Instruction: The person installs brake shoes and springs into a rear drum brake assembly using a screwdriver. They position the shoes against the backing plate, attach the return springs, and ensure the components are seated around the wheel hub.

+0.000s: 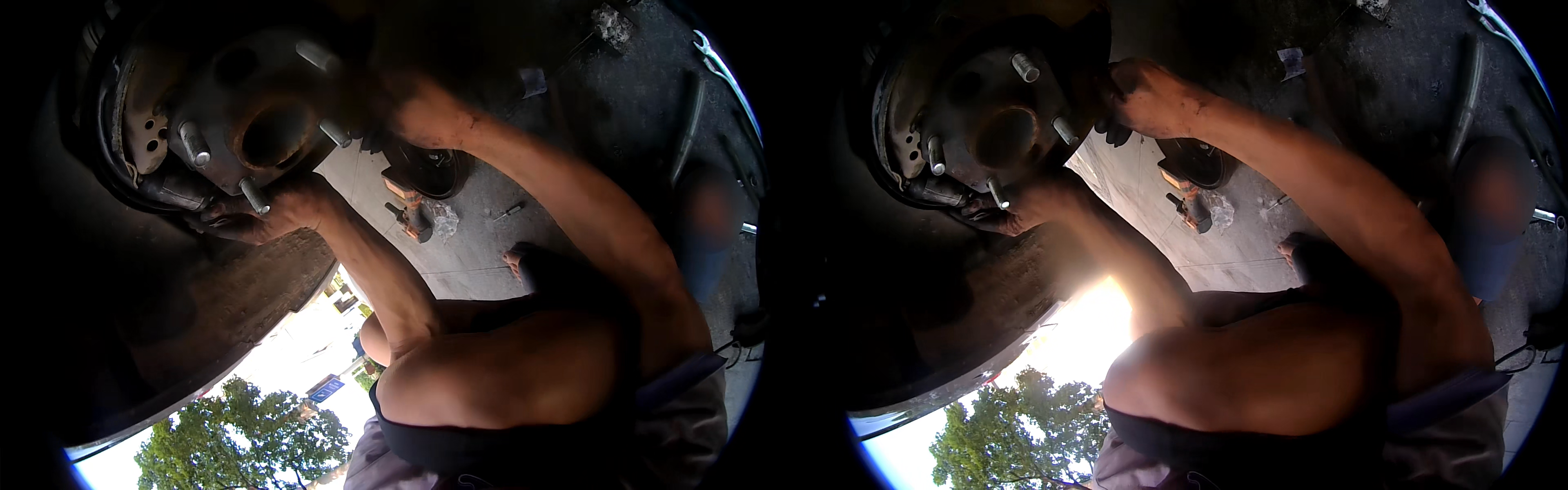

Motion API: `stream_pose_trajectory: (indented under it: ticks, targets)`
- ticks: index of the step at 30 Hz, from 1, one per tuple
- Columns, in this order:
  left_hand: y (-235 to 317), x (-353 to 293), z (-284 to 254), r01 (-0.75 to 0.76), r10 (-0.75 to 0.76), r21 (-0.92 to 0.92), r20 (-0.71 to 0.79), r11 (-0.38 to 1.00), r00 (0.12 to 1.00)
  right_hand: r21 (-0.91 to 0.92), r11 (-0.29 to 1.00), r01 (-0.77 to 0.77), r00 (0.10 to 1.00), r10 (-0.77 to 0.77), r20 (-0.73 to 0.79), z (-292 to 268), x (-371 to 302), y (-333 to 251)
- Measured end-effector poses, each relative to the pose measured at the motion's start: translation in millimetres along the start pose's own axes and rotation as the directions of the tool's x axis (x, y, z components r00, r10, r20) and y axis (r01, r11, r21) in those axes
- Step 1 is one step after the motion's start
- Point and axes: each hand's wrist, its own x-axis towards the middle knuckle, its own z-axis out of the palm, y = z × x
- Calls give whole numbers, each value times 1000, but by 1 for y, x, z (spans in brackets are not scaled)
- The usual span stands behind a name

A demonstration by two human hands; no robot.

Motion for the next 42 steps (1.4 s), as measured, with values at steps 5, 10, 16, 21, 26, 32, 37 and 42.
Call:
stream_pose_trajectory:
  ticks: [5,10,16,21,26,32,37,42]
  targets:
    - [-20,-14,9,51,-51,10,-8,999,999,36,998,58,997,-57,-44,-4,7,10]
    - [-38,-14,13,278,-286,-277,12,920,958,-587,742,324,922,-386,22,-11,17,18]
    - [-26,-5,9,132,-156,-235,-87,963,984,-599,785,157,974,-223,-38,-14,12,12]
    - [-1,-1,10,-205,216,78,-193,976,957,-901,284,328,800,-591,104,-22,15,27]
    - [15,-22,10,-288,336,233,-202,929,920,-343,939,-16,989,-37,-146,-20,3,-4]
    - [38,-39,25,27,-59,-172,-183,985,981,-203,954,-220,964,180,-198,-24,5,-39]
    - [29,-51,36,168,-218,-272,-168,947,961,-384,866,-321,947,290,-138,-33,2,-60]
    - [-22,-72,13,137,-139,47,37,989,990,-696,614,-374,918,351,-184,-36,-19,-78]
